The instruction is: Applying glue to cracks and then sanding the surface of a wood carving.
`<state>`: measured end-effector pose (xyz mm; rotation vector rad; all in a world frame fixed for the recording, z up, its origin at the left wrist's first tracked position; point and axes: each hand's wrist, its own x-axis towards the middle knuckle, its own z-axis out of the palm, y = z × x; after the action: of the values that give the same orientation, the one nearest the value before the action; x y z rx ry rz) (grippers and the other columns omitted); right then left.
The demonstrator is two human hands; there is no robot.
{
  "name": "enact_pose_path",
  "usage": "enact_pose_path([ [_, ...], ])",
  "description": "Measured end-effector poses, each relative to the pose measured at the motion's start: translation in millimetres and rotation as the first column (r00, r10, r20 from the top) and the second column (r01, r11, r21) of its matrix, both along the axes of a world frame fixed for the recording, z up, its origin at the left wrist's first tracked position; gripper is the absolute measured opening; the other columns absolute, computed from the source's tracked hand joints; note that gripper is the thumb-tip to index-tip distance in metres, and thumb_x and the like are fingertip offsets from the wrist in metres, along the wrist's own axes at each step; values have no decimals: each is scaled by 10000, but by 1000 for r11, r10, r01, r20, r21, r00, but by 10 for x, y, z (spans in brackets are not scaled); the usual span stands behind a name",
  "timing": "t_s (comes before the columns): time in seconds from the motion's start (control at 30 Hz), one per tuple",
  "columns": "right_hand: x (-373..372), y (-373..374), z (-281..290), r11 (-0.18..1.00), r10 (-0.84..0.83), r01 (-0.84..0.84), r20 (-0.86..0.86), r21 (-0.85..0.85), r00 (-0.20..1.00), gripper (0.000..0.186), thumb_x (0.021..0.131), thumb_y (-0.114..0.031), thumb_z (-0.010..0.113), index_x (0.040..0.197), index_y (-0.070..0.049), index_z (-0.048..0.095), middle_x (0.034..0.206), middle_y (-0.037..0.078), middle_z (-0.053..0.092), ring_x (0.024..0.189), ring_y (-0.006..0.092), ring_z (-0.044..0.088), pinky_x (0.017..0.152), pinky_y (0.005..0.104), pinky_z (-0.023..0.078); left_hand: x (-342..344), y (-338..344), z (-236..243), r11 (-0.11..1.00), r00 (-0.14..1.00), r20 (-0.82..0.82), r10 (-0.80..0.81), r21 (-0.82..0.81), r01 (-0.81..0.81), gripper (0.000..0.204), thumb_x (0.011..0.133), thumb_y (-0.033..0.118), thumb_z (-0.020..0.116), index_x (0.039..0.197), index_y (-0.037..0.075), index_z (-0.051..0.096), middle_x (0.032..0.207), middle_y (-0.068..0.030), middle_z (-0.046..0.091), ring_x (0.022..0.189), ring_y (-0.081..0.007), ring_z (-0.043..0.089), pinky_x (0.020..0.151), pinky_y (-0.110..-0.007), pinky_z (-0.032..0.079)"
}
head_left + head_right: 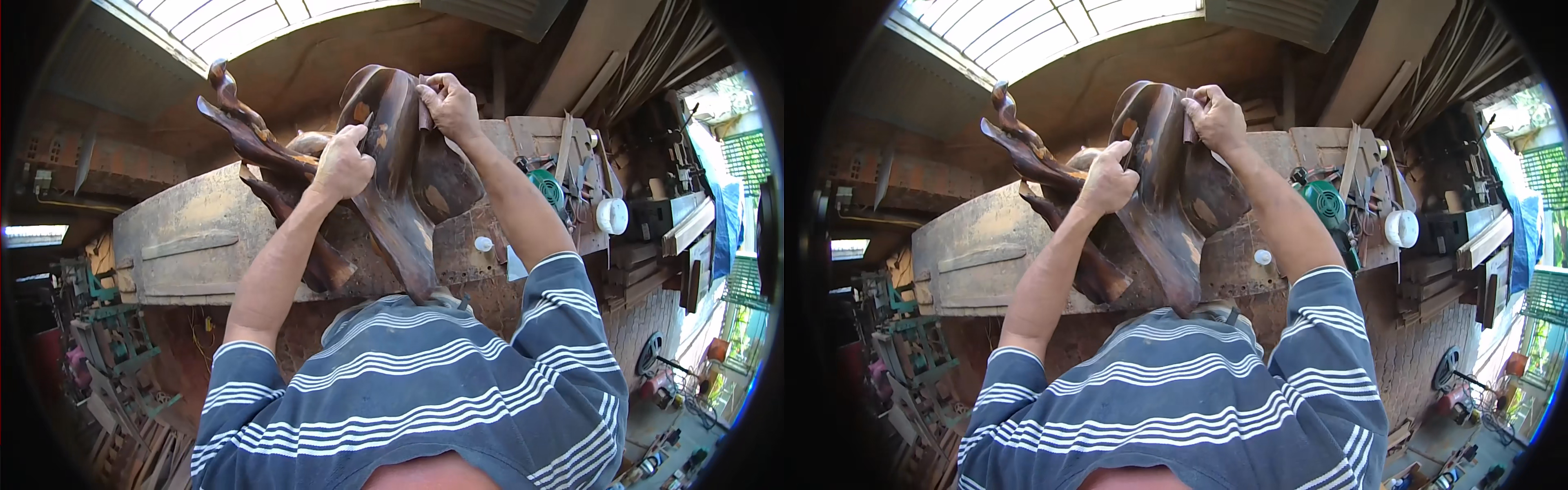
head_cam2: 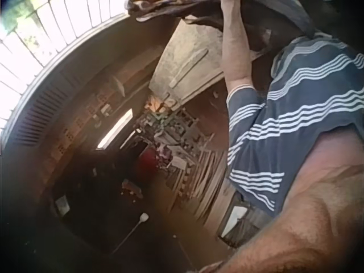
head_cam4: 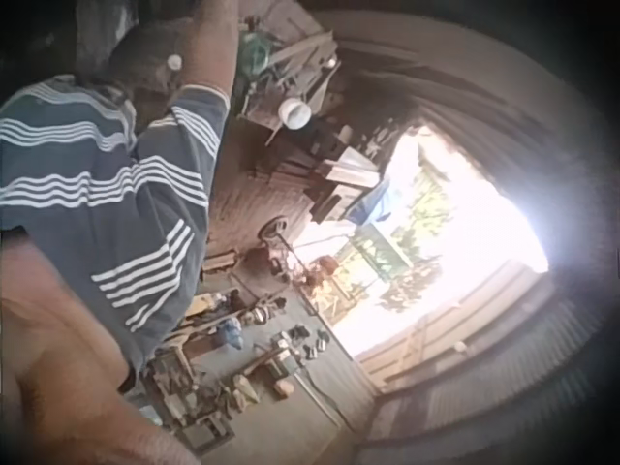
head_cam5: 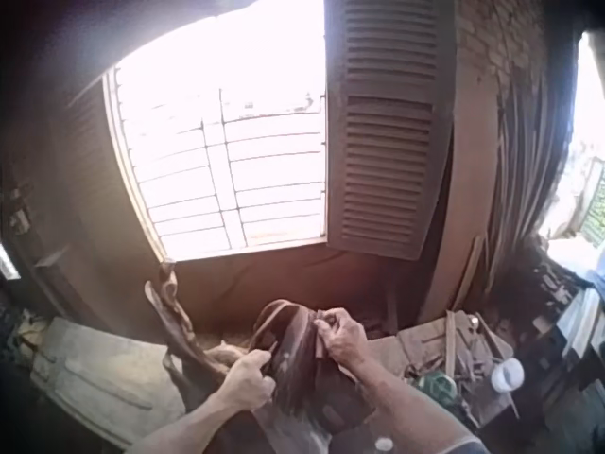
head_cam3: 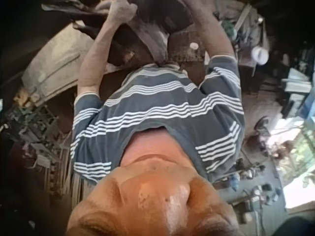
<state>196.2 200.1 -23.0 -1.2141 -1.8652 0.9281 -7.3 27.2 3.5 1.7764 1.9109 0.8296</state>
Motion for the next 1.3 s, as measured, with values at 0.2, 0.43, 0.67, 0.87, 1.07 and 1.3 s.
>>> enact_pose_path([
  [0.2,191,61,-55,956,25,-96,-249,-277,968,551,975,-238,806,1426,-8,586,1118,121,743,968,204,726,865,348,591,177,12,168,999,999,-6,34,2,-34,296,800,77,614,1048,-83,636,1091,-316,671,1073,-510,631,979,-507,507],
  [0.43,1162,-206,-849,863,-228,-45,-468,-503,854,503,1013,-76,682,1486,-2,528,1005,107,693,705,147,688,561,315,578,520,-465,-159,914,933,35,357,192,-357,501,837,77,629,1277,-147,547,1146,-322,673,1080,-513,641,1049,-484,507],
  [0.67,1489,-1402,-1451,806,-75,78,30,-587,997,266,908,-151,739,1104,29,741,839,110,741,699,206,709,669,366,575,1591,-1562,147,889,627,630,458,-323,-324,705,889,74,710,1494,-50,370,1314,-207,633,1262,-264,617,1079,-396,501],
  [0.87,1628,-1176,-1529,933,26,65,249,-353,968,286,876,-145,687,1101,15,760,993,227,785,920,331,773,853,427,590,1721,-2139,80,823,437,719,540,-561,-95,680,896,125,792,1452,-54,444,1395,-172,629,1239,-193,619,1088,-356,485],
  [1.07,1688,-910,-1945,941,262,-49,631,-334,730,447,899,-272,765,1277,-42,705,1171,259,756,1127,454,717,1025,537,552,1526,-2402,-113,773,562,598,571,-622,-125,344,939,75,708,1229,-94,630,1165,-90,745,1068,-142,681,968,-306,532],
  [1.3,1847,-809,-1386,620,-68,-176,-276,-765,959,511,1025,-311,720,1409,21,660,1224,116,737,1078,215,709,992,331,543,653,-2667,-542,681,669,-273,691,-61,-729,783,915,288,801,1448,-195,492,1574,-357,492,1487,-447,482,1237,-431,384],
])
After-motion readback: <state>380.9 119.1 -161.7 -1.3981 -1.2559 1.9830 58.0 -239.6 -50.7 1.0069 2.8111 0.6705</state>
